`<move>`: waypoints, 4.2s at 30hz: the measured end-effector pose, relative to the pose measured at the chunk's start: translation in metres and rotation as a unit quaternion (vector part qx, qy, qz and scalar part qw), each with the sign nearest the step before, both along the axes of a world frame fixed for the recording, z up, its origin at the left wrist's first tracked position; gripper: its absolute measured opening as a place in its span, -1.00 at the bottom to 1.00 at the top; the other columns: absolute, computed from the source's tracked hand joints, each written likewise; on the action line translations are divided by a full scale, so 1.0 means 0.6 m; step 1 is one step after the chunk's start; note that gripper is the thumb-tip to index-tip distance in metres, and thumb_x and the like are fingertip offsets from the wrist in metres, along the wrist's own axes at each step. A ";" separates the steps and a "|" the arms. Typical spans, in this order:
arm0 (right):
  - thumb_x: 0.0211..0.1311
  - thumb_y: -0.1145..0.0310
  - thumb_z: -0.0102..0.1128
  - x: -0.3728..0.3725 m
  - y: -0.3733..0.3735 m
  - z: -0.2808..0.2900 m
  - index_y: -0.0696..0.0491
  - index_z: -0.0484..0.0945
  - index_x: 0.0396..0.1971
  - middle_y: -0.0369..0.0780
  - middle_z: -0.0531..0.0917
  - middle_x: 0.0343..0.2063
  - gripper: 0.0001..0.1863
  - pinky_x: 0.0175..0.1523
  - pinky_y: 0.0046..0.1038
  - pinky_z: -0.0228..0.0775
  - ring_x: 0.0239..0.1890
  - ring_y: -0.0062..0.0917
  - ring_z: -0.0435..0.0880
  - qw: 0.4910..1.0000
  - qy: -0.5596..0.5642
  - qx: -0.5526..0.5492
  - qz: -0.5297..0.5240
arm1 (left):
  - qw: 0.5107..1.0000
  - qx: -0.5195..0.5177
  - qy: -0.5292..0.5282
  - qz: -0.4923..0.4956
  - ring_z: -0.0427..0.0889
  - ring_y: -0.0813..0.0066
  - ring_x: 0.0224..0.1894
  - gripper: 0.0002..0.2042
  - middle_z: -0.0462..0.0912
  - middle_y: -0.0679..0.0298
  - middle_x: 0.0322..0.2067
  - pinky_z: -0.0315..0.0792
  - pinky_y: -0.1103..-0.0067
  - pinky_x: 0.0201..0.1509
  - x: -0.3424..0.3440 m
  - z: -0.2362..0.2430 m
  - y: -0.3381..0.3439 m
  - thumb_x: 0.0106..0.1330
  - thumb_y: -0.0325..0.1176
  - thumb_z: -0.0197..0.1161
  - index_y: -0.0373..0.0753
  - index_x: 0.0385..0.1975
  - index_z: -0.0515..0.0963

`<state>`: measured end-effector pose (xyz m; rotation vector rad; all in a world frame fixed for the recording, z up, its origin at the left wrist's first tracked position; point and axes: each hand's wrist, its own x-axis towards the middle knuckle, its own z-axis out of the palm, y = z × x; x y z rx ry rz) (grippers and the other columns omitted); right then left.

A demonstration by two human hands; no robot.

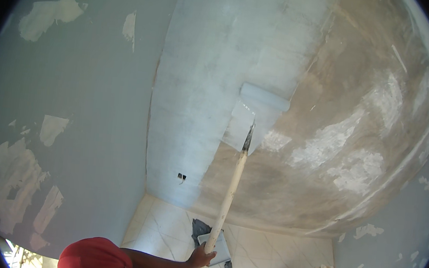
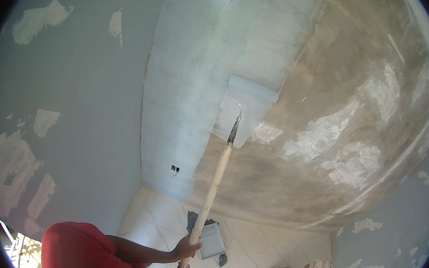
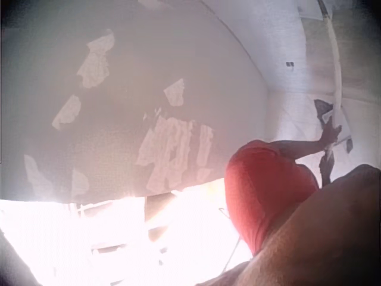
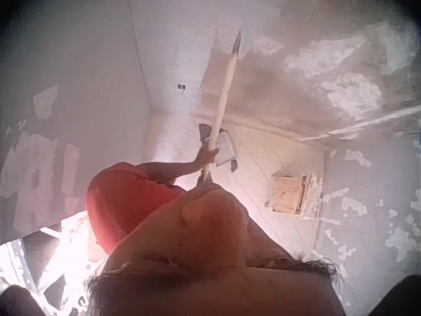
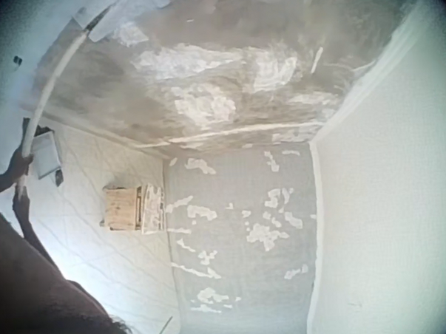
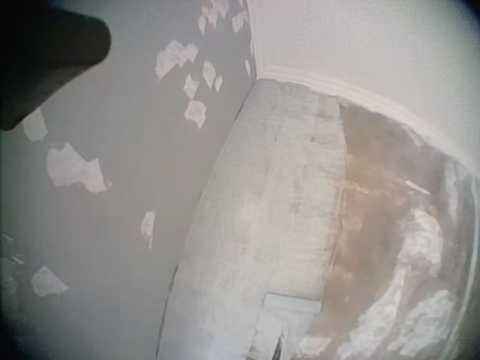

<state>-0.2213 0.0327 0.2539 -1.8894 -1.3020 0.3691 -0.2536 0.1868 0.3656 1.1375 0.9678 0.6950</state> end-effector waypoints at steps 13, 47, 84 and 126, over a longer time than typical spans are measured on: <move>0.48 -0.11 -0.22 0.067 0.327 0.406 0.24 0.43 -0.28 -0.25 0.43 -0.87 -0.39 -0.75 -0.45 0.21 -0.87 -0.54 0.41 0.979 0.180 0.082 0.044 | 0.930 0.346 -0.121 0.023 0.65 0.11 -0.39 -0.24 0.52 -0.09 -0.06 0.54 0.31 -0.31 0.032 0.385 0.245 0.40 -0.29 0.15 -0.22 0.43 -0.23; 0.50 0.08 -0.16 0.041 0.251 0.169 0.18 0.43 -0.26 -0.25 0.44 -0.81 -0.58 -0.69 -0.47 0.25 -0.83 -0.54 0.42 0.919 0.378 0.020 0.108 | 0.903 0.410 0.055 0.116 0.52 -0.30 0.04 -0.27 0.33 -0.30 0.19 0.47 0.19 0.04 0.021 0.163 0.155 0.36 -0.38 0.13 -0.28 0.42 -0.17; 0.39 -0.22 -0.11 0.178 0.762 1.243 0.13 0.40 -0.16 -0.28 0.40 -0.65 -0.40 -0.69 -0.45 0.30 -0.77 -0.57 0.40 0.919 0.209 0.292 0.163 | 0.795 0.579 -0.158 0.094 0.51 0.44 -0.61 -0.29 0.55 0.11 -0.31 0.53 0.47 -0.61 0.158 1.224 0.637 0.44 -0.31 -0.01 0.12 0.49 -0.24; 0.37 0.00 0.00 0.057 0.084 0.001 0.13 0.33 -0.06 -0.05 0.56 -0.49 -0.54 -0.31 -0.17 0.42 -0.43 -0.20 0.60 0.961 0.271 -0.031 -0.051 | 0.991 0.042 -0.060 -0.111 0.64 0.40 -0.42 -0.59 0.51 0.17 -0.38 0.58 0.46 -0.34 -0.007 -0.113 -0.030 0.40 -0.34 0.15 -0.39 0.01 0.10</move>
